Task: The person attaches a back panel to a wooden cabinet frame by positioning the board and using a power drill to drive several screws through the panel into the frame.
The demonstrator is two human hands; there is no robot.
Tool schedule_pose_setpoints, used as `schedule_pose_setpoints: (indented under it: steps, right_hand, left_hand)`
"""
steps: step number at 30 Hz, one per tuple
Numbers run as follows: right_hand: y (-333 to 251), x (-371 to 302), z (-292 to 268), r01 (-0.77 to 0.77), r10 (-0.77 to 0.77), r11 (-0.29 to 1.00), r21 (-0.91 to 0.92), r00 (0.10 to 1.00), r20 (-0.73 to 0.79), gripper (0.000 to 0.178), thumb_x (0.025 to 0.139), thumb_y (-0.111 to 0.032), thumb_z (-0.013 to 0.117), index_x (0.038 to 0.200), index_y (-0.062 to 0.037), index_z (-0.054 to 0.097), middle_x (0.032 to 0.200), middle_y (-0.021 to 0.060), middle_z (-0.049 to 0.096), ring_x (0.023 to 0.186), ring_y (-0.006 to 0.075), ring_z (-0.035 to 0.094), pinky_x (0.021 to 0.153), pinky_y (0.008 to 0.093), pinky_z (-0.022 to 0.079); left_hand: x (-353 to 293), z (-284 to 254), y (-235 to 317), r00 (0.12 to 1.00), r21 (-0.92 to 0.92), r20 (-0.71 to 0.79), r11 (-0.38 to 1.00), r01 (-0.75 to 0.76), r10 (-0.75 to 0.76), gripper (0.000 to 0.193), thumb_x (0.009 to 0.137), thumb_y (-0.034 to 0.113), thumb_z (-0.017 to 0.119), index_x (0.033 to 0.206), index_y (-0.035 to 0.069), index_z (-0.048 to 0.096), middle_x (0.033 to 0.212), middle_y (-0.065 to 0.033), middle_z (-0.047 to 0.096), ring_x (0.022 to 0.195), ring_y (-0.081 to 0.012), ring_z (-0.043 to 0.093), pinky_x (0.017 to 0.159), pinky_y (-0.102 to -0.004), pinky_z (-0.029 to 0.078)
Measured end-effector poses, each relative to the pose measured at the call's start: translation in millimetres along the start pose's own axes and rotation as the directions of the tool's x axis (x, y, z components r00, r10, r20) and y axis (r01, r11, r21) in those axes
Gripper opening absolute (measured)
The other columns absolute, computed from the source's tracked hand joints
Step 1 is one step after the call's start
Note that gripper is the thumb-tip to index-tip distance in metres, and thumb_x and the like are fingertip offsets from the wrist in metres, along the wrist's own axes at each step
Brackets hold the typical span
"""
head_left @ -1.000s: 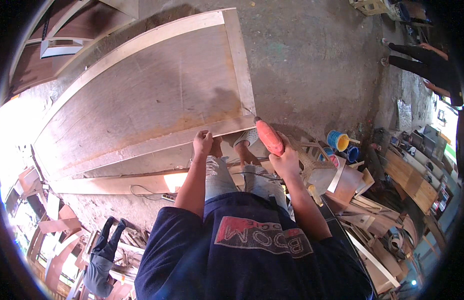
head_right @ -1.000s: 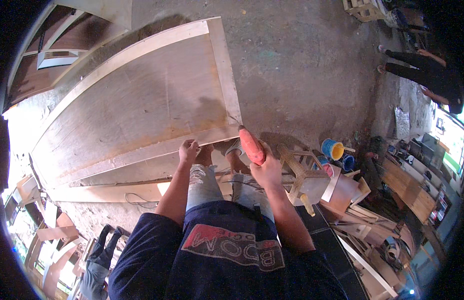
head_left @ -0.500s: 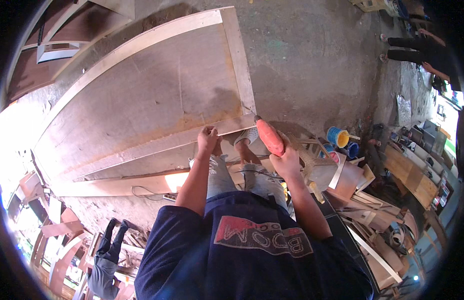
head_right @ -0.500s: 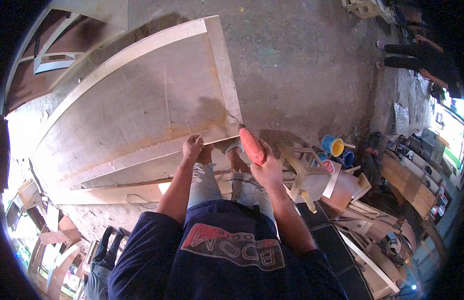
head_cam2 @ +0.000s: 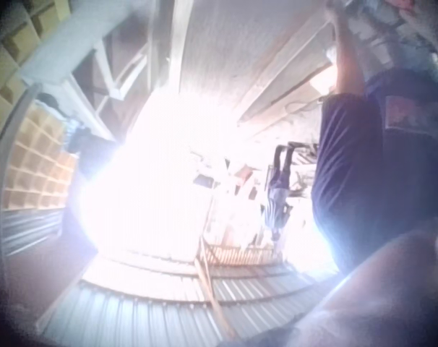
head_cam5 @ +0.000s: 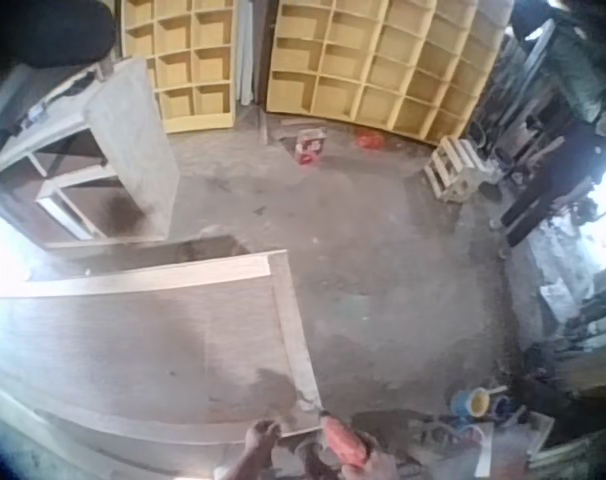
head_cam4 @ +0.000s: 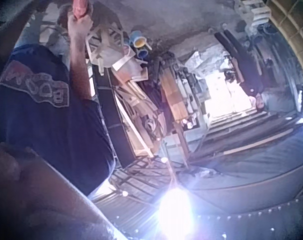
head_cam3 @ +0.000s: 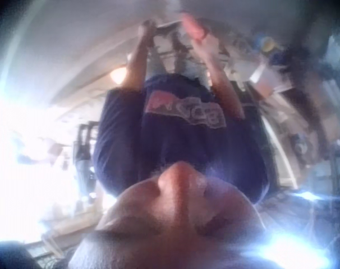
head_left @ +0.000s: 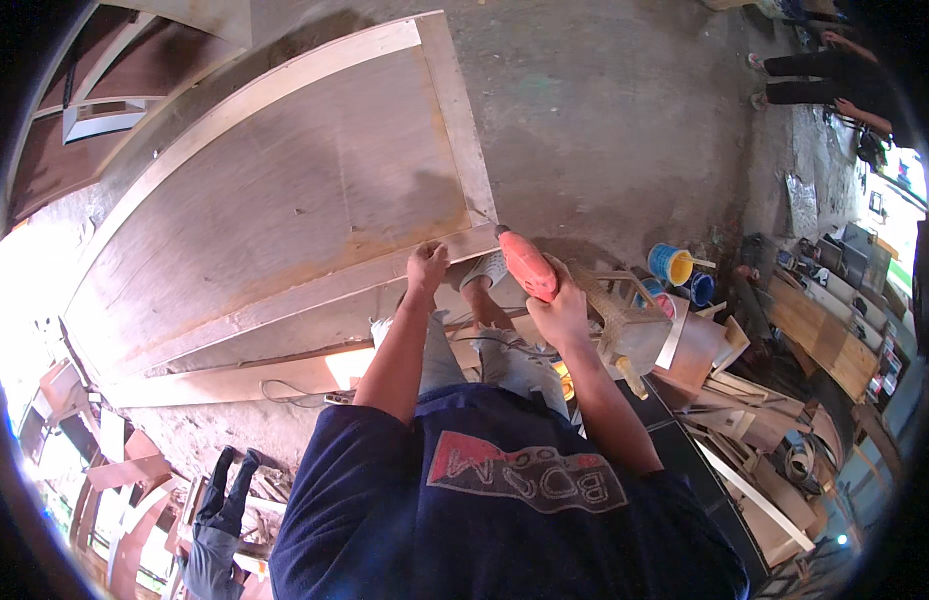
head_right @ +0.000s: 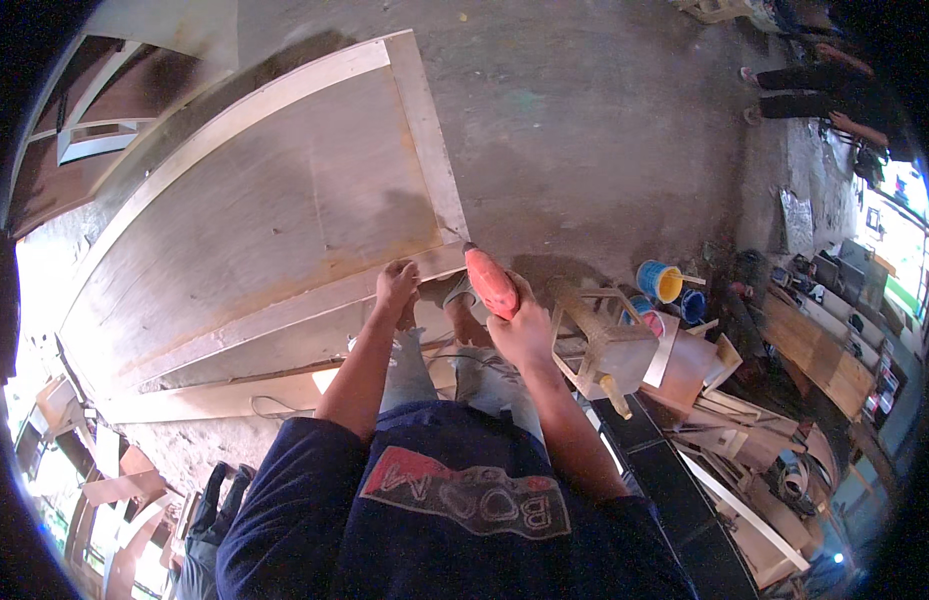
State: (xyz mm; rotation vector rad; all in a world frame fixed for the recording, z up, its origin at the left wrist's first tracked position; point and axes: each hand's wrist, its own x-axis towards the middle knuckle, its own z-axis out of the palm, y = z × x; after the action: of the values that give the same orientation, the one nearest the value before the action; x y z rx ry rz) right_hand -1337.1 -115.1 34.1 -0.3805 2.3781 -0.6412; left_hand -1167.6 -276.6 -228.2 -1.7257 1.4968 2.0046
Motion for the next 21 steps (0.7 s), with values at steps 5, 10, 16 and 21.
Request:
schedule_pose_setpoints:
  steps: [5,10,16,21]
  right_hand:
    - [19.7,-2.9,-2.1,0.023,-0.024,0.999,-0.028,0.999,-0.025,0.066,0.081,-0.016,0.071,0.146,-0.015,0.057,0.12,0.0242,0.073,0.109,0.048,0.069,0.095,0.0561,0.057]
    - [16.6,-12.6,-3.6,0.112,-0.115,0.993,-0.032,0.99,-0.086,0.066,0.081,-0.017,0.072,0.145,-0.0136,0.057,0.122,0.0229,0.073,0.107,0.0471,0.071,0.093,0.0547,0.058]
    - [18.6,-19.2,-8.6,0.061,-0.061,0.998,0.03,0.998,-0.005,0.068,0.081,-0.012,0.07,0.147,-0.007,0.055,0.133,0.0239,0.068,0.118,0.0466,0.067,0.101,0.0509,0.056]
    - [14.7,-21.9,-8.5,0.034,-0.034,0.999,0.008,0.999,0.008,0.071,0.08,-0.013,0.069,0.149,-0.0074,0.054,0.133,0.0243,0.069,0.119,0.0456,0.067,0.101,0.0508,0.056]
  left_hand:
    - [15.5,66.8,28.0,0.973,-0.215,0.184,0.961,0.174,-0.135,0.031,0.101,0.027,0.065,0.111,-0.001,0.072,0.096,-0.0089,0.075,0.079,-0.0174,0.072,0.064,-0.0335,0.057]
    - [30.4,109.9,55.2,0.856,-0.462,0.337,0.723,0.514,-0.393,0.013,0.101,0.019,0.064,0.103,0.007,0.069,0.093,-0.0056,0.07,0.075,-0.0209,0.067,0.067,-0.0358,0.058]
    - [48.1,126.9,51.7,0.882,-0.46,0.205,0.754,0.47,-0.425,0.017,0.099,0.016,0.061,0.098,0.001,0.069,0.088,-0.0116,0.071,0.071,-0.0241,0.068,0.064,-0.0371,0.057]
    - [63.9,126.5,35.2,0.887,-0.506,0.221,0.729,0.46,-0.407,0.014,0.101,0.015,0.062,0.099,0.004,0.07,0.084,-0.011,0.072,0.071,-0.0236,0.07,0.059,-0.0383,0.059]
